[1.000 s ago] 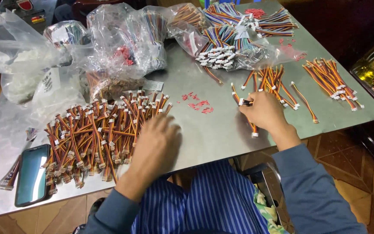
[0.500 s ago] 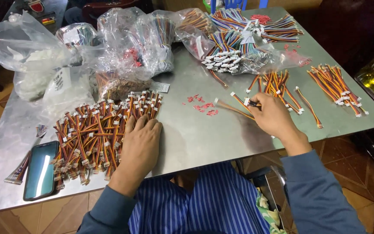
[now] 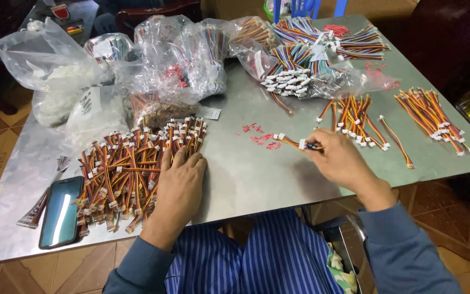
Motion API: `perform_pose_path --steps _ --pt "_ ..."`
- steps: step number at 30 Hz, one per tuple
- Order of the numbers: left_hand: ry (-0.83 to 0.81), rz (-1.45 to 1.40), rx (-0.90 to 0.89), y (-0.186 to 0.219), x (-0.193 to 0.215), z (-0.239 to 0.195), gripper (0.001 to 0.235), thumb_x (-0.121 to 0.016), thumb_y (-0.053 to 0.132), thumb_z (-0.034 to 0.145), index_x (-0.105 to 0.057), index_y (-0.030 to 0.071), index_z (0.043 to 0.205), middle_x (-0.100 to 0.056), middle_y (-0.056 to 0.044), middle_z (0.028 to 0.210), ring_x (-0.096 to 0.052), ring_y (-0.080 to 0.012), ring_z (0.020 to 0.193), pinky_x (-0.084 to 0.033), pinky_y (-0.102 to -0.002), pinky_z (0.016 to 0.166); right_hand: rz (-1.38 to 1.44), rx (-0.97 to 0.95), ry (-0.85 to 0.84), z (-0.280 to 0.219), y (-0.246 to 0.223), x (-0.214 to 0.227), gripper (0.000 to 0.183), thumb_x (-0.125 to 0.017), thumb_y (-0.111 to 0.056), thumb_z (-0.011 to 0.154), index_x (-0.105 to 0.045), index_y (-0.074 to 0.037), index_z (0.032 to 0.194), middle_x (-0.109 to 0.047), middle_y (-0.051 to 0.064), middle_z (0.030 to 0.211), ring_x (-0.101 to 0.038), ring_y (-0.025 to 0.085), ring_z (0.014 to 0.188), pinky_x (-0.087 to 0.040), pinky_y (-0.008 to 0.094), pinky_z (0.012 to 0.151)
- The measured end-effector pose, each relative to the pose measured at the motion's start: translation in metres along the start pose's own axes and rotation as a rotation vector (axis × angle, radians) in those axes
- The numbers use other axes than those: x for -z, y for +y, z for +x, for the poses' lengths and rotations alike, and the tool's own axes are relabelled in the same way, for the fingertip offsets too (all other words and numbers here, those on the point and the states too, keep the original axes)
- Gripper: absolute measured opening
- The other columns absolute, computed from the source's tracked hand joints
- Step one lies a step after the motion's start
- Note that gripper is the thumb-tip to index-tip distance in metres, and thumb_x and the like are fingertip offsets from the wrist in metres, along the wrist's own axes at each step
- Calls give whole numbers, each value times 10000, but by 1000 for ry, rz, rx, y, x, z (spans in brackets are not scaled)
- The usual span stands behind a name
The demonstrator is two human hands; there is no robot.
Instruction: Assembling wire harnesses by manually attaching plastic connectors to the ends of wires.
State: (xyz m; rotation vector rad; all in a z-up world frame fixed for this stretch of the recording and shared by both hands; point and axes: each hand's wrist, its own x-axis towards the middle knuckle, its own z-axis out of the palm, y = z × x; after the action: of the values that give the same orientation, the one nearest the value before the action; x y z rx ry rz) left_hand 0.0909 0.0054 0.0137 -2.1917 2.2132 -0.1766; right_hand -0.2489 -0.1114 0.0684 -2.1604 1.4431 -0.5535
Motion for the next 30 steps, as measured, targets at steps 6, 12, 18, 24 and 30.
perform_pose_path --steps 6,12,18,24,30 --pt "291 -218 -201 -9 31 -21 368 -741 265 940 -792 202 1299 -764 -28 1472 -509 -336 1544 -294 -595 1283 30 305 -1 4 21 -20 191 -730 -3 942 -746 100 1102 -741 387 1048 -723 586 1067 -581 621 922" --pt "21 -641 -231 -16 103 -97 115 -755 226 1014 -833 153 970 -881 -26 954 -825 -268 806 -605 -454 667 -7 204 30 -2 42 -13 99 -754 -84 1017 -756 -42 1106 -756 74 1063 -668 217 950 -484 358 859" --pt "-577 -197 -137 -13 -8 -162 276 -590 -33 825 -791 156 842 -786 -170 862 -775 -426 844 -631 -583 729 13 164 16 -10 41 -12 41 -748 -45 1043 -731 -27 1076 -677 73 995 -591 195 875 -488 347 748" --pt "-1145 -258 114 8 -189 -236 317 -416 126 1172 -662 102 1369 -753 -154 1250 -765 -313 1082 -650 -438 883 -24 174 24 -16 31 -17 66 -747 -75 1046 -742 -41 1102 -707 54 1006 -556 191 823 -450 345 723" --pt "-1578 -209 522 37 -95 -186 501 -286 309 1188 -577 232 1588 -547 -104 1658 -573 -285 1504 -514 -583 1167 -36 167 6 -14 36 -22 108 -761 -125 1014 -757 -80 1113 -717 41 967 -582 205 792 -441 359 743"
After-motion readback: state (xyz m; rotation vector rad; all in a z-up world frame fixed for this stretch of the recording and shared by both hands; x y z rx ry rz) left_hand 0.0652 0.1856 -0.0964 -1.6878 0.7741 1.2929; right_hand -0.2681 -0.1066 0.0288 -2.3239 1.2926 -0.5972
